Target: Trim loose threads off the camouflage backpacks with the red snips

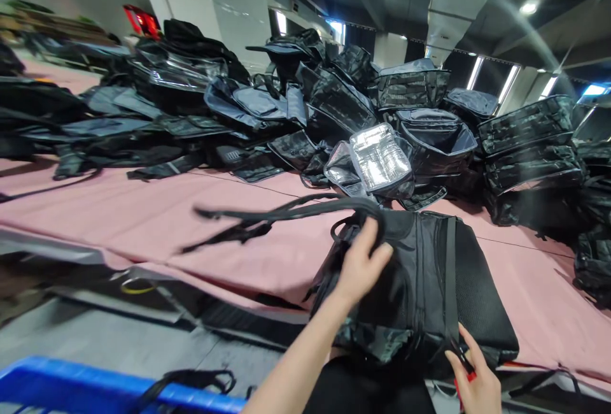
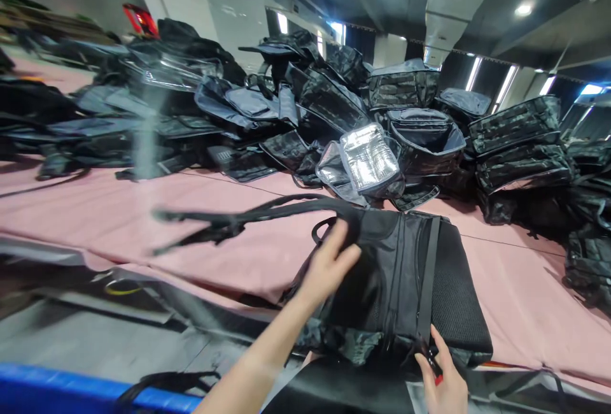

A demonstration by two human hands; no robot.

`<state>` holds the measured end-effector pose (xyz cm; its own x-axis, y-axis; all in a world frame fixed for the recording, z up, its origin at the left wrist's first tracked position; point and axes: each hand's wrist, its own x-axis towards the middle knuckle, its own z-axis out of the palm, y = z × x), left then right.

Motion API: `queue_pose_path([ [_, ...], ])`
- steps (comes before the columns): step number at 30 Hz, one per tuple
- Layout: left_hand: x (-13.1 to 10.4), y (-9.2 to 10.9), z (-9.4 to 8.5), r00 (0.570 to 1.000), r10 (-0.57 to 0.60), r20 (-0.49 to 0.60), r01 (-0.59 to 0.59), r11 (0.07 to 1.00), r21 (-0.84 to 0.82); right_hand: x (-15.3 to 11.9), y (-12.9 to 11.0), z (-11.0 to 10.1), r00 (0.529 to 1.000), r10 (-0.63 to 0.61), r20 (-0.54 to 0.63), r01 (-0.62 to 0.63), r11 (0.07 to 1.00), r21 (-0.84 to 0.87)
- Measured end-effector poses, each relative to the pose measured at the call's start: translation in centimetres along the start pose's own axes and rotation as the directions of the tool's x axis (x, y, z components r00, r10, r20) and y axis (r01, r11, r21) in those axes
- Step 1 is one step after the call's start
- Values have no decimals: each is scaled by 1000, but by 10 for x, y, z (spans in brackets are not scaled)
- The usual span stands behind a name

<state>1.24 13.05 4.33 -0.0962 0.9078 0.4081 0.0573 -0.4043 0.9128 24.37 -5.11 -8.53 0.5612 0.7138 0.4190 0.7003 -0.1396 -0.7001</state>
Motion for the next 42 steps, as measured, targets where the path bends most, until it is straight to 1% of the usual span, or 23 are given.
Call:
queue_pose_path([
  [1,-11,4,11,944,98,315,-132,987,89,-1,1,1,1000,6,-4,-6,1000,-2],
  [2,-21,6,18,849,139,509,-239,961,136,-2,2,2,1000,13,-5,-13,1000,-2],
  [3,-28,6,21,763,146,630,-308,938,156,-4,3,3,1000,22,-2,-22,1000,-5],
  [4,-32,5,21,704,145,696,-356,919,169,-5,4,4,999,31,3,-31,999,-7],
  [5,-33,3,18,709,141,691,-357,917,179,-5,4,4,999,43,8,-43,999,-10],
  [6,-31,0,12,761,127,637,-315,930,192,-6,4,4,998,56,13,-56,998,-12],
  [8,-19,-10,-3,900,53,433,-158,964,212,-6,5,3,997,73,22,-73,997,-4],
  [9,-10,-16,-11,953,-7,303,-62,974,218,-6,6,4,997,77,26,-77,997,4],
  [10,0,-24,-21,982,-69,173,30,975,219,-5,7,4,997,77,32,-77,997,13],
  [12,19,-41,-38,986,-164,-38,168,962,217,-5,10,5,997,70,43,-71,997,31],
  [13,27,-51,-46,969,-215,-119,236,949,209,-5,12,6,997,67,46,-69,997,39],
  [14,34,-60,-52,947,-275,-165,304,934,187,-5,14,8,997,65,46,-67,997,47],
  [16,45,-76,-59,900,-408,-153,426,898,112,-6,18,10,997,62,46,-65,996,62],
  [18,52,-87,-59,851,-522,-61,524,852,20,-6,21,12,997,60,47,-63,995,73],
  [20,58,-91,-55,815,-579,14,578,812,-77,-6,23,14,998,47,46,-50,995,80],
  [23,65,-89,-57,816,-577,40,570,789,-229,-5,27,15,999,4,35,-7,996,84],
  [25,68,-85,-67,823,-567,27,549,782,-297,-4,29,16,999,-28,35,25,996,89],
  [29,64,-78,-99,804,-593,43,576,759,-302,-4,31,14,997,-50,61,44,994,95],
  [32,58,-76,-115,794,-602,81,599,755,-268,-6,30,11,998,-18,61,13,996,87],
  [35,53,-75,-119,815,-574,75,576,792,-202,-7,27,8,998,-3,61,-2,996,86],
  [39,40,-72,-114,897,-426,-116,428,904,-4,-5,22,6,997,-19,81,13,997,81],
  [40,35,-71,-112,915,-384,-122,393,917,63,-5,22,5,996,-25,82,19,997,78],
  [42,21,-67,-108,941,-336,-33,336,923,190,-4,21,4,996,-37,78,32,997,68],
])
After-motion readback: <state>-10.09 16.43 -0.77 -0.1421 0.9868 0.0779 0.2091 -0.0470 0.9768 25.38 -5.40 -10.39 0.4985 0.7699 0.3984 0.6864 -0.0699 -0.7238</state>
